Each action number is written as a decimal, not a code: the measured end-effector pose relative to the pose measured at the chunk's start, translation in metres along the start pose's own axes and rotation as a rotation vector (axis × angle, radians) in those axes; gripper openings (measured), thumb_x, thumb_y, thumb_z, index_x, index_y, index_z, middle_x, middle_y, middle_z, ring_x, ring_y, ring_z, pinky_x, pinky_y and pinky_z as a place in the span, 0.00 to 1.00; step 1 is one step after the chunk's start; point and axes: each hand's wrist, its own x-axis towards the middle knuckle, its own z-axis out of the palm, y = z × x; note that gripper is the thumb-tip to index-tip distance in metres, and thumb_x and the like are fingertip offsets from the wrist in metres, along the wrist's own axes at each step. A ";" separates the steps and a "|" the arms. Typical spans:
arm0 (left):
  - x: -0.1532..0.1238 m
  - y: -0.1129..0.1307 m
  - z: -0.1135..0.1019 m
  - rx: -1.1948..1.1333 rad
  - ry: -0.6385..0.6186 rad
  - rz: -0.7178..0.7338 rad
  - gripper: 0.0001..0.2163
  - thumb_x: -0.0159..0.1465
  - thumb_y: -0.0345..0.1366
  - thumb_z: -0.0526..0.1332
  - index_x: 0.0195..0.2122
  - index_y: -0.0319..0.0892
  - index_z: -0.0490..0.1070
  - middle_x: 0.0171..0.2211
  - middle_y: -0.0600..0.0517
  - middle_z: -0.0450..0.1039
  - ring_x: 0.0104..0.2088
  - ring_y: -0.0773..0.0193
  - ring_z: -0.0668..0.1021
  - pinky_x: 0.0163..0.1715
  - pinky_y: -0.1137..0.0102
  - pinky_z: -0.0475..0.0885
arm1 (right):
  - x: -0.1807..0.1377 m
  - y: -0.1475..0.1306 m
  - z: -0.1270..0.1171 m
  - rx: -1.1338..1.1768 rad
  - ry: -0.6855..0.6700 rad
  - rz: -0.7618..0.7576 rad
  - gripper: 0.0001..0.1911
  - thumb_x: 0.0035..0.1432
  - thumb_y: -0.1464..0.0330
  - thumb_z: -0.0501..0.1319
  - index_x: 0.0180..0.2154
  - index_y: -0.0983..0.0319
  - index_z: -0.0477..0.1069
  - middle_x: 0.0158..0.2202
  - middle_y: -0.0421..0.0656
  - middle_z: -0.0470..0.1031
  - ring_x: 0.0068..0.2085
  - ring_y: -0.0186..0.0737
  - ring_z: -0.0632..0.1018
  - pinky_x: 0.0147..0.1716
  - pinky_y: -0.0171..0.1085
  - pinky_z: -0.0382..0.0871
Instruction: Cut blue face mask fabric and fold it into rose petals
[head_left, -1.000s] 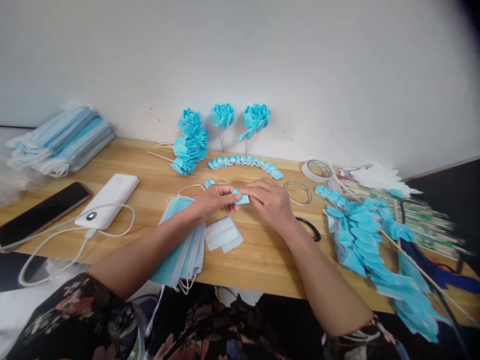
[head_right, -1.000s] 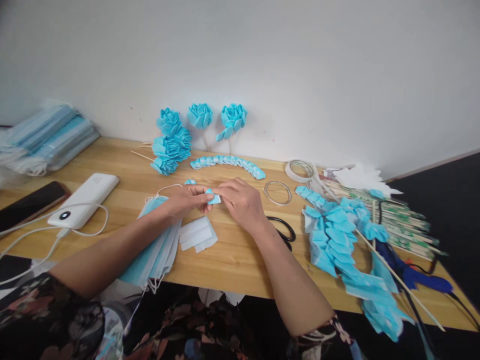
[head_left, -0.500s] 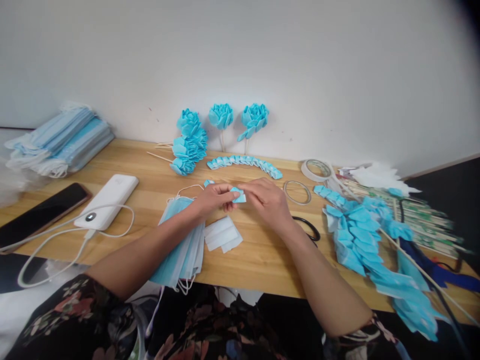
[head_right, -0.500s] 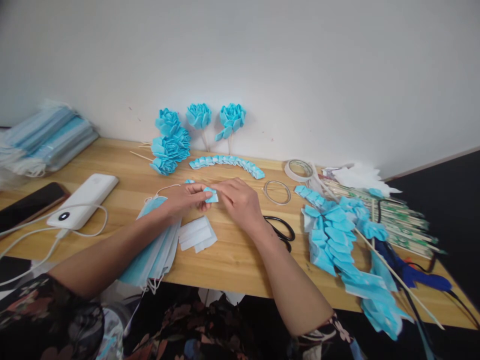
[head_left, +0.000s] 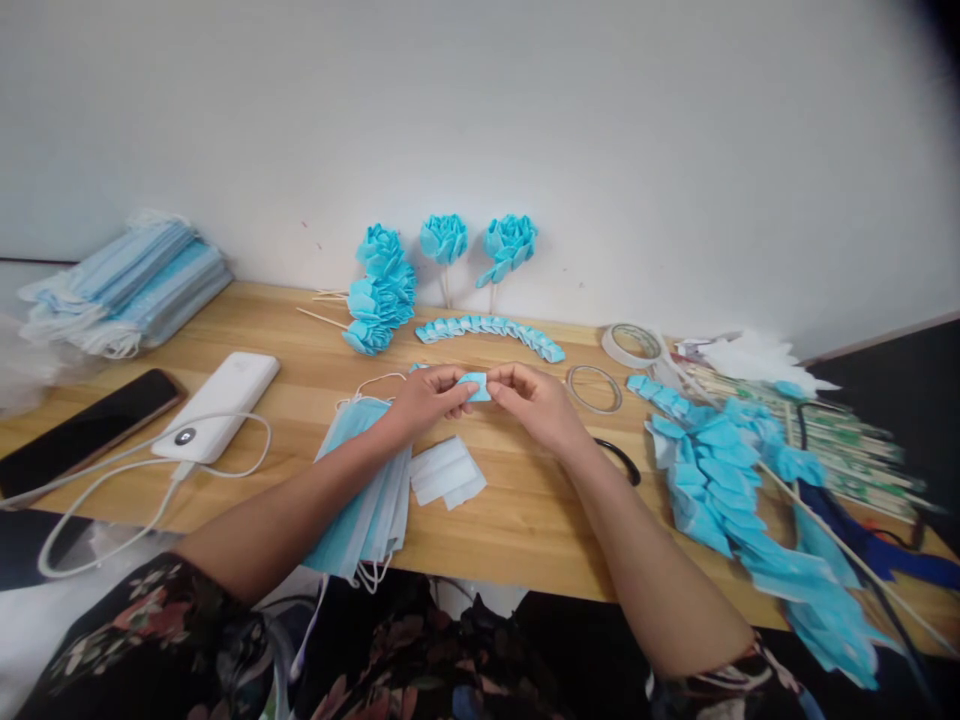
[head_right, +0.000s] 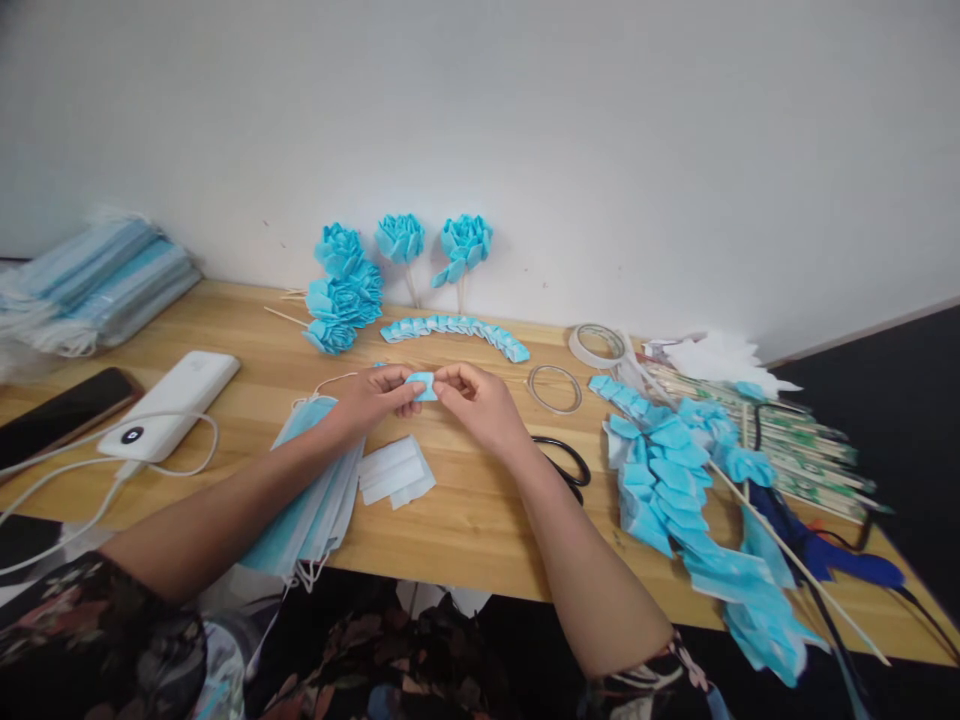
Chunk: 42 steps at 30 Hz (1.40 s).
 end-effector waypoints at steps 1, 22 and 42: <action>0.000 0.000 0.000 0.004 0.002 -0.001 0.17 0.56 0.49 0.65 0.25 0.39 0.69 0.20 0.54 0.72 0.21 0.72 0.71 0.24 0.75 0.66 | 0.000 0.000 0.000 0.005 0.005 -0.001 0.10 0.55 0.62 0.62 0.35 0.61 0.73 0.32 0.40 0.75 0.32 0.36 0.74 0.34 0.36 0.68; -0.002 -0.004 0.001 0.122 0.006 0.082 0.18 0.59 0.49 0.62 0.23 0.39 0.68 0.20 0.54 0.70 0.22 0.71 0.70 0.25 0.75 0.65 | -0.001 0.002 0.006 -0.078 0.060 -0.077 0.08 0.56 0.62 0.62 0.30 0.61 0.71 0.28 0.39 0.74 0.29 0.35 0.73 0.31 0.34 0.66; -0.002 -0.004 0.001 -0.015 -0.004 0.037 0.18 0.57 0.51 0.64 0.27 0.39 0.70 0.21 0.54 0.71 0.21 0.72 0.70 0.24 0.76 0.66 | -0.001 0.000 0.006 0.139 0.083 0.004 0.10 0.55 0.60 0.62 0.34 0.60 0.72 0.27 0.39 0.74 0.29 0.35 0.74 0.32 0.36 0.70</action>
